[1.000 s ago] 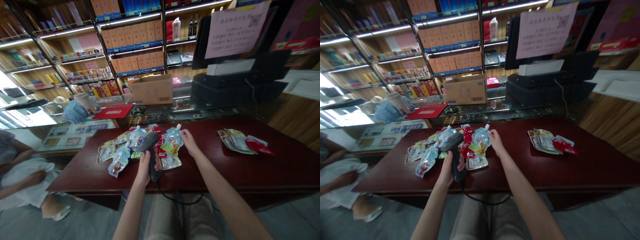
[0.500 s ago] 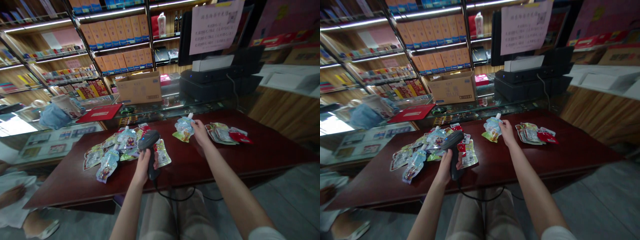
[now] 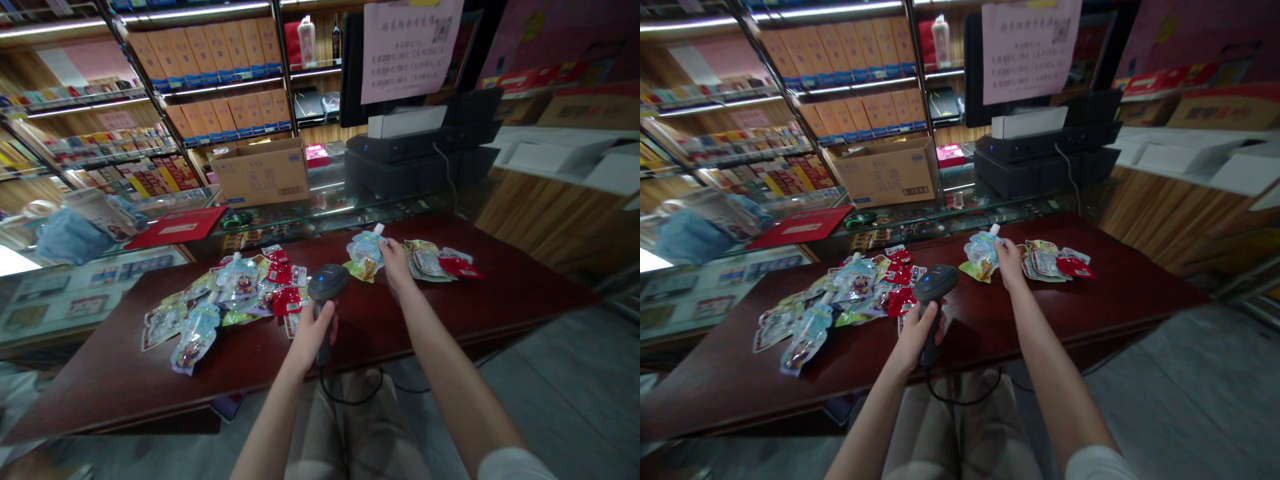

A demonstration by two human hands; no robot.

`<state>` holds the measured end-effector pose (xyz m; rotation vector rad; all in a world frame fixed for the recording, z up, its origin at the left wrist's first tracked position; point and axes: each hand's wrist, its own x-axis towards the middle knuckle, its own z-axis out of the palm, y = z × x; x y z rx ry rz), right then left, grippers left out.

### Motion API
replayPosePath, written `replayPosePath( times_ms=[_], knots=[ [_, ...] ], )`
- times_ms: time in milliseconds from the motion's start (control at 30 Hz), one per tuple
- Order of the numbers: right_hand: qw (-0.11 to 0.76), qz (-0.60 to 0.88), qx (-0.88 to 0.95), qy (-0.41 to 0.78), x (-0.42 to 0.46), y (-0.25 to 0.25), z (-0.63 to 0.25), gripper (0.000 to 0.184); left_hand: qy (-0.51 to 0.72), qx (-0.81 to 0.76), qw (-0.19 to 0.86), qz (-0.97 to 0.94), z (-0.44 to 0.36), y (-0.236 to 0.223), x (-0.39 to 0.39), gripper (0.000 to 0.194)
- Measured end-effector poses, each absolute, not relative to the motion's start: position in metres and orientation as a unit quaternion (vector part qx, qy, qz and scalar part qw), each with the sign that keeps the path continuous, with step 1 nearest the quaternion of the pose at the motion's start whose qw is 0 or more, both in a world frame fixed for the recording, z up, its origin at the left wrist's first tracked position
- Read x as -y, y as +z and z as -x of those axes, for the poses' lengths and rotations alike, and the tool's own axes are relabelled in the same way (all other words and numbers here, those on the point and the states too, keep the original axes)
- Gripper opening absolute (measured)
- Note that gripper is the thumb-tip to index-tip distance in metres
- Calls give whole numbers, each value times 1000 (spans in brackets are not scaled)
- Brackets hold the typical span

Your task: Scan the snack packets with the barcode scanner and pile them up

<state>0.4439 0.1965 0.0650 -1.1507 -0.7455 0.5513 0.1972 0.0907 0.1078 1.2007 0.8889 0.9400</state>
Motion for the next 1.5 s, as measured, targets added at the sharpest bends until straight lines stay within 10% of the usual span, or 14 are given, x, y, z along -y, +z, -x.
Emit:
replayPosePath(
  times_ms=[1133, 1500],
  knots=[
    [695, 624, 353, 52, -165, 99, -521, 27, 427, -373, 651, -504, -172, 99, -78, 54],
    [546, 788, 285, 6, -133, 90, -607, 8, 448, -362, 663, -478, -166, 99, -71, 56]
  ],
)
